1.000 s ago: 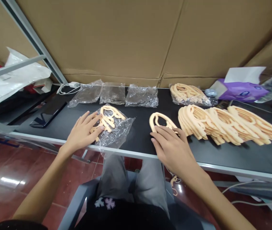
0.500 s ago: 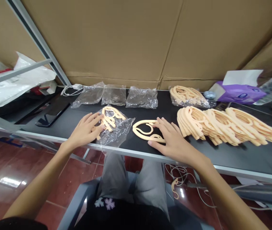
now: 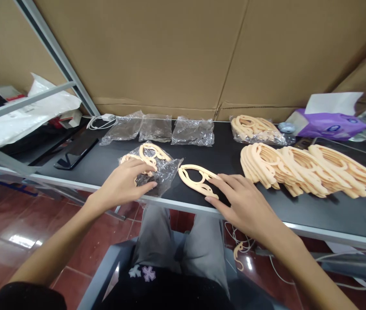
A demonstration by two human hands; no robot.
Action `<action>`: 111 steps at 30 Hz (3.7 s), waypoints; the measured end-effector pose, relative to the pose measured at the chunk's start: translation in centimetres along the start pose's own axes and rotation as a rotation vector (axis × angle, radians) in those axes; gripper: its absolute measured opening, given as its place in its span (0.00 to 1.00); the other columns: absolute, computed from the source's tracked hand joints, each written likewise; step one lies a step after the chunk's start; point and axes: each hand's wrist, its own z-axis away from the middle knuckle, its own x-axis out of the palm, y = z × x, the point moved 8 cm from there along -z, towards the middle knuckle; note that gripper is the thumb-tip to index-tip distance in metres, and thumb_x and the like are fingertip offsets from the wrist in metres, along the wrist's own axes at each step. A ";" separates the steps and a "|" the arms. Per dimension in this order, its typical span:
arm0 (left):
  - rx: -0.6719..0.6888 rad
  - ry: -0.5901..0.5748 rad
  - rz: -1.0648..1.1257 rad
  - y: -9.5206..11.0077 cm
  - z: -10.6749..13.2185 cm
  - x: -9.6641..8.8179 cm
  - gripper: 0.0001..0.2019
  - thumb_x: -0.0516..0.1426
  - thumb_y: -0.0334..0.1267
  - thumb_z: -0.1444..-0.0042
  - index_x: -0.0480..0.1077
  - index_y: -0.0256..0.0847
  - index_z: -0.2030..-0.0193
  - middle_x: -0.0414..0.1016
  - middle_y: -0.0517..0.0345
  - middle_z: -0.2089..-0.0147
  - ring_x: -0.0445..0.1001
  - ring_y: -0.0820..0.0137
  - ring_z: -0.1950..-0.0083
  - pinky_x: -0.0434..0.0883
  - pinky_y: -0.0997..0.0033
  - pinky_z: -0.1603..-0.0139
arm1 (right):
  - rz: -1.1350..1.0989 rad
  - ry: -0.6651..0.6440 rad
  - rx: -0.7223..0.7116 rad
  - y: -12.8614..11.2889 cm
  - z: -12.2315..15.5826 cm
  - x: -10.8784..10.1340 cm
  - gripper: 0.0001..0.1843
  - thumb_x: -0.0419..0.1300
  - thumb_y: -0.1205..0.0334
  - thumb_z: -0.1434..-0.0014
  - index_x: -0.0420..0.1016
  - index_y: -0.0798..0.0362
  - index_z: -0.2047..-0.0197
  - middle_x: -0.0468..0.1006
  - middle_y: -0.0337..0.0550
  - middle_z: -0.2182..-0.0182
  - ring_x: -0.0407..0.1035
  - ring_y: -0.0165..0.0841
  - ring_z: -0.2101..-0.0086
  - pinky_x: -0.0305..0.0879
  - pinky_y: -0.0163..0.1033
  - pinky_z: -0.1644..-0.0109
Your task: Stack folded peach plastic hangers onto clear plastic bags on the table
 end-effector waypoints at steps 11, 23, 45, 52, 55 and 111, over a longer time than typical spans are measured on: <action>0.021 0.385 0.087 0.3 -0.2 -1.8 0.09 0.57 0.32 0.40 0.77 0.42 0.70 0.82 0.58 0.67 0.77 0.68 0.65 0.72 0.66 0.60 | -0.278 0.173 0.099 -2.0 1.1 -5.5 0.12 0.63 0.50 0.34 0.83 0.42 0.51 0.85 0.42 0.50 0.80 0.41 0.51 0.79 0.46 0.50; -0.052 0.521 0.214 3.0 0.4 -1.1 0.08 0.58 0.34 0.39 0.77 0.42 0.69 0.81 0.59 0.70 0.73 0.72 0.73 0.71 0.70 0.67 | 0.091 0.160 0.015 -9.1 -5.7 0.1 0.13 0.57 0.57 0.32 0.84 0.52 0.58 0.84 0.52 0.55 0.75 0.42 0.60 0.73 0.44 0.61; -0.289 0.025 0.200 -10.0 -3.0 3.3 0.28 0.47 0.45 0.32 0.62 0.38 0.28 0.66 0.44 0.27 0.65 0.56 0.26 0.62 0.48 0.26 | -0.117 0.169 0.054 -6.0 -8.4 3.2 0.13 0.60 0.57 0.33 0.86 0.50 0.55 0.83 0.52 0.54 0.72 0.47 0.51 0.71 0.56 0.47; -0.121 -0.055 0.186 -8.9 -3.5 3.7 0.28 0.43 0.47 0.30 0.62 0.41 0.27 0.60 0.51 0.23 0.54 0.60 0.21 0.53 0.51 0.21 | -0.094 0.132 0.043 -5.6 -7.1 3.4 0.13 0.59 0.58 0.32 0.87 0.45 0.59 0.86 0.43 0.54 0.70 0.46 0.49 0.65 0.55 0.48; -0.139 -0.071 0.164 -8.7 -3.5 3.5 0.28 0.44 0.47 0.31 0.62 0.42 0.27 0.59 0.52 0.23 0.53 0.58 0.21 0.54 0.49 0.22 | -0.064 0.128 0.069 -5.4 -8.0 3.7 0.12 0.60 0.57 0.32 0.86 0.46 0.59 0.86 0.42 0.55 0.70 0.46 0.51 0.64 0.53 0.49; 0.127 -0.356 -0.162 -3.9 -4.4 5.0 0.41 0.42 0.67 0.31 0.42 0.48 0.20 0.41 0.54 0.18 0.38 0.52 0.17 0.40 0.39 0.21 | 0.547 -0.003 0.617 9.0 0.9 -7.1 0.41 0.42 0.33 0.43 0.80 0.55 0.49 0.81 0.60 0.48 0.67 0.59 0.40 0.61 0.64 0.40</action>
